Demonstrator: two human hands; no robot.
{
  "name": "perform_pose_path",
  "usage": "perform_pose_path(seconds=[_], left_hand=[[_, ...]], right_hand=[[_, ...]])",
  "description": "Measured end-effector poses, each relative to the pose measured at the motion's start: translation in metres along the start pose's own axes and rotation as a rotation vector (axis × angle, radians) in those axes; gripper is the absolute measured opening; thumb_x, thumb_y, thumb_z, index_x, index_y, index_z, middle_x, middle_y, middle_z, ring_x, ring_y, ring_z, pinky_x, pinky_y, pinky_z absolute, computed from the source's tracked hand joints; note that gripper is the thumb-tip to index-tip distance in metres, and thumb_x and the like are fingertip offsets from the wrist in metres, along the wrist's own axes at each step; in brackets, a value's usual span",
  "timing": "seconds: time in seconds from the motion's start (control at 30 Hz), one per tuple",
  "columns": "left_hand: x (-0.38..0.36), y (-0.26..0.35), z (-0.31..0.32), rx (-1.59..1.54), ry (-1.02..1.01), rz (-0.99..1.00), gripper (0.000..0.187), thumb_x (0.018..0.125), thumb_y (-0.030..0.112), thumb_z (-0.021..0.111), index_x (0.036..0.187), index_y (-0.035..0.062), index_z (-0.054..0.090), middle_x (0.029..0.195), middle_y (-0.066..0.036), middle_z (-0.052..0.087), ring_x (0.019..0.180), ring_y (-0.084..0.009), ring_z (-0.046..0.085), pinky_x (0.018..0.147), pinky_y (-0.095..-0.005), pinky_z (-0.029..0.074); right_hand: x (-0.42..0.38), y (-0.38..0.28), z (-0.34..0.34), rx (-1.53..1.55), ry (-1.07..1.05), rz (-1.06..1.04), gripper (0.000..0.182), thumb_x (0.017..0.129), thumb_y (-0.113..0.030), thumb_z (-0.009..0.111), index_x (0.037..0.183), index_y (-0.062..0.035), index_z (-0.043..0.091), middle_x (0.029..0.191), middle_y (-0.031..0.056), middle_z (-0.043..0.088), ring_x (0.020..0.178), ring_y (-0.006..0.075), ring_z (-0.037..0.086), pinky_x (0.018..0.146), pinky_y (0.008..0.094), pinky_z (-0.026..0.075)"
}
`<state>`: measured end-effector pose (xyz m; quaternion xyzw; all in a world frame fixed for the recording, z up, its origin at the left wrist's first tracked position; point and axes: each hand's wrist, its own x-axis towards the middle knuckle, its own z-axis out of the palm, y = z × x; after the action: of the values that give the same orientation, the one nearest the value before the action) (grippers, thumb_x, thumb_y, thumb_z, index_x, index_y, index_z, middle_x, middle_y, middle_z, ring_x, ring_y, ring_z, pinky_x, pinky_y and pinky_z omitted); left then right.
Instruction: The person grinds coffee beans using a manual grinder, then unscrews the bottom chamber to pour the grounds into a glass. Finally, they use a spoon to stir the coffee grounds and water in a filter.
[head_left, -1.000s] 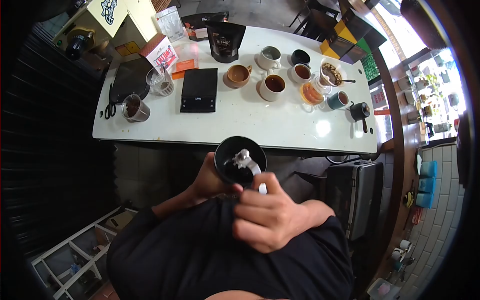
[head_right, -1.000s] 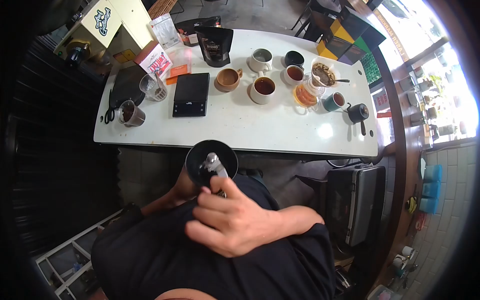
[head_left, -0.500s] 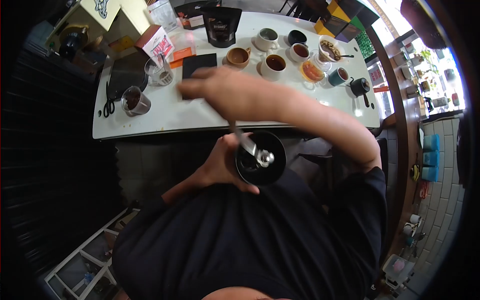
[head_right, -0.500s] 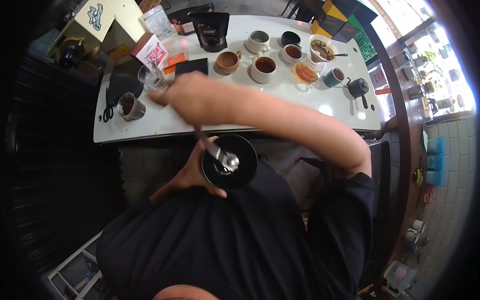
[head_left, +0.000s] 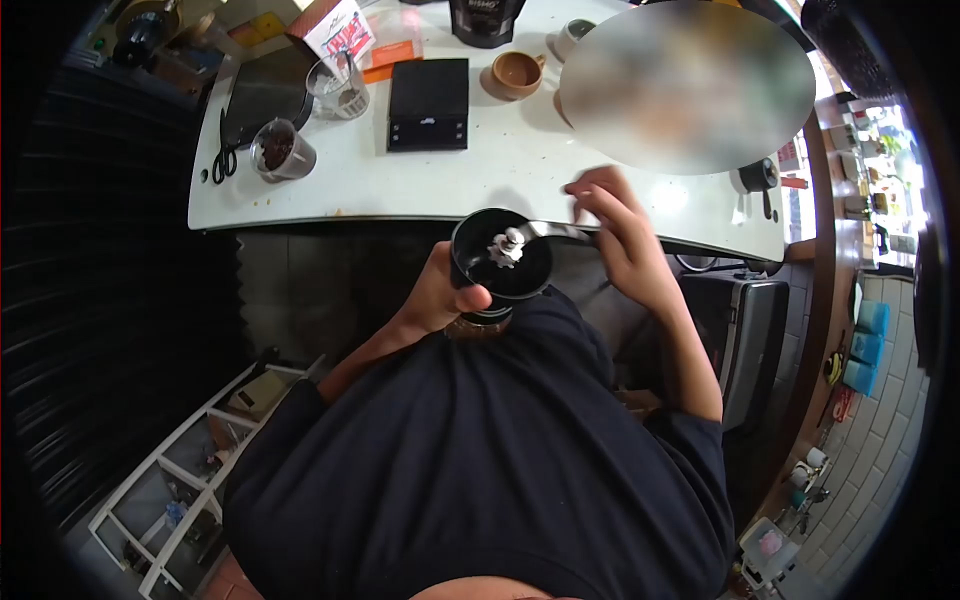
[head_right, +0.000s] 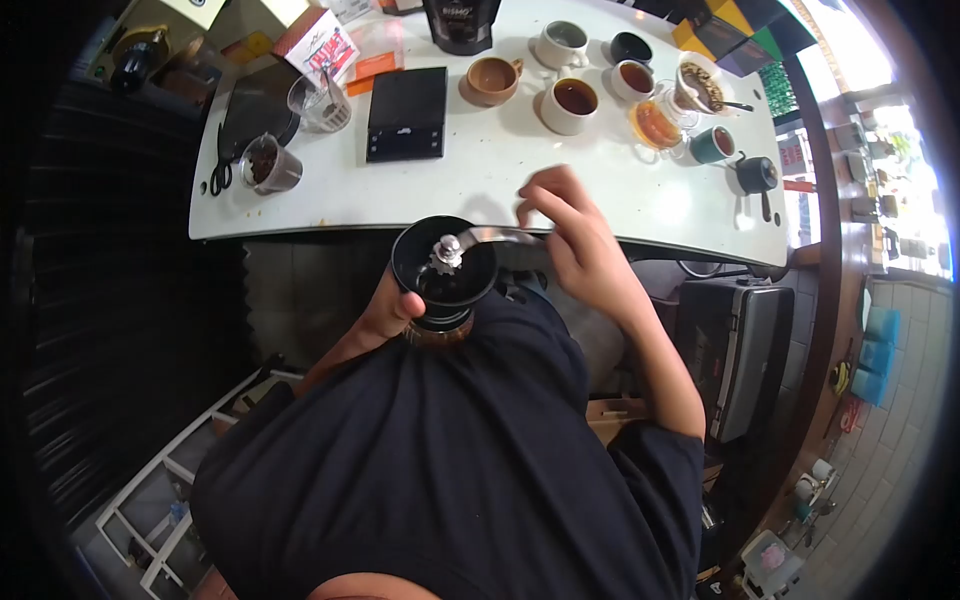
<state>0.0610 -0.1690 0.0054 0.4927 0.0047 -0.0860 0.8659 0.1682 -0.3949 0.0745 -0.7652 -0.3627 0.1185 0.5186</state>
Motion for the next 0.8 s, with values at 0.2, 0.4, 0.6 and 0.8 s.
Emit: perform_pose_path(seconds=[0.2, 0.4, 0.6, 0.8], left_hand=[[0.014, 0.01, -0.003, 0.31, -0.156, 0.043, 0.063, 0.075, 0.053, 0.085, 0.107, 0.0007, 0.069, 0.097, -0.001, 0.073, 0.088, -0.0027, 0.062, 0.08, -0.0254, 0.052], [-0.002, 0.012, 0.032, 1.025, -0.3, 0.187, 0.054, 0.078, 0.039, 0.083, 0.112, 0.0005, 0.064, 0.099, -0.003, 0.07, 0.081, -0.014, 0.067, 0.08, -0.0297, 0.054], [-0.004, 0.02, 0.022, 0.337, -0.19, 0.13, 0.084, 0.055, 0.056, 0.095, 0.107, -0.0019, 0.064, 0.088, -0.001, 0.068, 0.08, -0.011, 0.062, 0.075, -0.0294, 0.053], [-0.013, -0.004, -0.002, 0.064, -0.038, 0.077, 0.082, 0.072, 0.068, 0.08, 0.111, -0.0023, 0.064, 0.096, -0.002, 0.069, 0.087, -0.0071, 0.061, 0.077, -0.0242, 0.05]], right_hand=[[-0.015, -0.089, 0.02, -0.061, -0.338, -0.499, 0.028, 0.07, 0.004, 0.062, 0.097, -0.0038, 0.067, 0.119, 0.0197, 0.051, 0.122, 0.0402, 0.052, 0.109, 0.0518, 0.044], [0.074, -0.111, 0.062, -0.304, -0.538, -0.685, 0.032, 0.074, -0.003, 0.064, 0.106, -0.0024, 0.07, 0.12, 0.019, 0.053, 0.122, 0.0397, 0.053, 0.105, 0.0446, 0.046], [0.121, -0.013, 0.025, -0.209, -0.337, -0.282, 0.036, 0.077, 0.01, 0.046, 0.109, 0.0005, 0.058, 0.107, 0.0164, 0.056, 0.109, 0.0321, 0.056, 0.096, 0.041, 0.045], [0.053, 0.033, 0.008, -0.14, -0.167, -0.11, 0.03, 0.07, 0.009, 0.039, 0.099, 0.0018, 0.047, 0.105, 0.0178, 0.052, 0.105, 0.0347, 0.055, 0.095, 0.0365, 0.043]])
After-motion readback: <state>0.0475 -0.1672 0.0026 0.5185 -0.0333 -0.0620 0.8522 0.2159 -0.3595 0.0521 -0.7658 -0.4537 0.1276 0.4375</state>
